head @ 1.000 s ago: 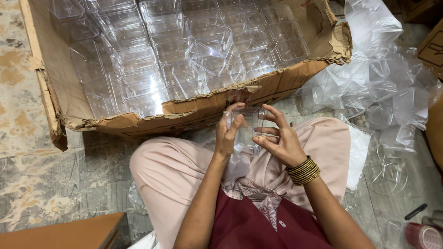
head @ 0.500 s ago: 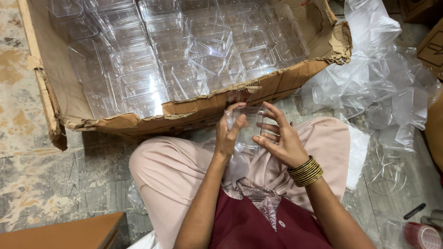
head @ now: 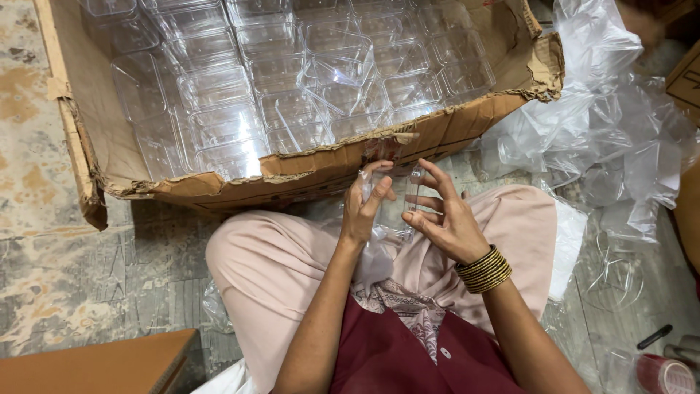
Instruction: The person sits on the floor and packs clear plastic containers into plastic bags, then places the bagged containers into a large cardboard box. They repeatedly take a container, wrap it in a plastic bag, and set it inside the box alongside the others.
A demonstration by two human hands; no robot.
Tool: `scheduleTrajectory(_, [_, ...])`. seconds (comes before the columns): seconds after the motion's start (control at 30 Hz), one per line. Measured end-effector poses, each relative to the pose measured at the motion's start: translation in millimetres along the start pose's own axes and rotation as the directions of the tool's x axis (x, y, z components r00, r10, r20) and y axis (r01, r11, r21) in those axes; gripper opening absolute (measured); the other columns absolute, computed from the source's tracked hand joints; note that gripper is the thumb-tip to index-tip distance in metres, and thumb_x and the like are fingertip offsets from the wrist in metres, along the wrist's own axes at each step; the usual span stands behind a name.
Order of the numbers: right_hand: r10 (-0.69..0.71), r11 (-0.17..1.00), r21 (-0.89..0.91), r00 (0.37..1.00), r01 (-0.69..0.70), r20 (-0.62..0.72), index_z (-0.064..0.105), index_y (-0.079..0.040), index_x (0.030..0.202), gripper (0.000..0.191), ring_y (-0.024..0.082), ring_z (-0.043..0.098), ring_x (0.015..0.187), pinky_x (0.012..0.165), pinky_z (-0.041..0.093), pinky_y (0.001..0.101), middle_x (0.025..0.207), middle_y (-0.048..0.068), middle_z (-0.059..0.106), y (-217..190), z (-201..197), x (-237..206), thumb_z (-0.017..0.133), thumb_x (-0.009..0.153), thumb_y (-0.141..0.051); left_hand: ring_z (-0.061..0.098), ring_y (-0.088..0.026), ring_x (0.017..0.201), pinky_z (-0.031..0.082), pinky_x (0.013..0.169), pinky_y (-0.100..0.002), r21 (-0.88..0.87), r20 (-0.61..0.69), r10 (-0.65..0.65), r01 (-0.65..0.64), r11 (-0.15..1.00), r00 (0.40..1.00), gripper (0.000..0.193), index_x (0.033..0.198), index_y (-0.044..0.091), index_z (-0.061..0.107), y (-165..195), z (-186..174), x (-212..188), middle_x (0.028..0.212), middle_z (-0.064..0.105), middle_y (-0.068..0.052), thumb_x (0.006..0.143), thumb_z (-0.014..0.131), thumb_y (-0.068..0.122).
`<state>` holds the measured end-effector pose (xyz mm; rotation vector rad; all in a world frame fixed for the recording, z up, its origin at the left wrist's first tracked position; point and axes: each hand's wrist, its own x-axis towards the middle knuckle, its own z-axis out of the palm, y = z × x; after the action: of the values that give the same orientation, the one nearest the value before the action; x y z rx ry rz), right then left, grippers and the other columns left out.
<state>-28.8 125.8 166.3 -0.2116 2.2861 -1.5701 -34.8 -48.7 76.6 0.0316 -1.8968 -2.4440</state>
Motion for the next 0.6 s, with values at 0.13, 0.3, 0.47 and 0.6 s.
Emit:
scheduleTrajectory(0.13, [-0.017,1.000,-0.009,1.000,0.017,0.018,0.023,-0.017,0.158,0.089,0.028,0.063,0.125,0.093,0.062,0.0364,0.146,0.022,0.045,0,2,-1,0.075,0.087,-0.011,0.061,-0.010,0.079,0.046,0.081,-0.026,-0.055,0.020,-0.024,0.025,0.998,1.000,0.054,0.131,0.006,0.065,-6,-3,1,0.075,0.067,-0.001,0.100,0.058,0.049])
scheduleTrajectory(0.3, [0.039,0.996,-0.087,0.999,-0.036,0.029,0.024,-0.018,0.157,0.089,0.027,0.066,0.121,0.092,0.063,0.0354,0.143,0.019,0.050,-3,6,-4,0.076,0.085,-0.013,0.060,-0.010,0.085,0.045,0.089,-0.026,-0.099,0.028,-0.037,0.040,0.994,0.999,0.056,0.129,0.004,0.066,-14,-4,5,0.075,0.066,-0.002,0.100,0.058,0.051])
scheduleTrajectory(0.47, [0.035,0.997,-0.074,0.999,-0.034,0.017,0.025,-0.017,0.157,0.088,0.026,0.067,0.119,0.091,0.063,0.0349,0.142,0.019,0.051,-1,6,-4,0.076,0.085,-0.013,0.061,-0.010,0.081,0.045,0.083,-0.026,-0.053,0.003,-0.046,0.046,0.998,0.999,0.054,0.129,0.006,0.066,-13,-2,2,0.073,0.067,-0.001,0.100,0.057,0.051])
scheduleTrajectory(0.6, [-0.002,1.000,0.010,1.000,0.002,0.004,0.027,-0.017,0.158,0.088,0.026,0.068,0.117,0.089,0.063,0.0347,0.143,0.020,0.050,5,5,-3,0.076,0.085,-0.012,0.056,-0.010,0.077,0.043,0.075,-0.026,-0.049,-0.005,-0.064,0.064,0.997,0.998,0.052,0.131,0.007,0.066,-9,1,0,0.075,0.066,-0.001,0.099,0.058,0.048])
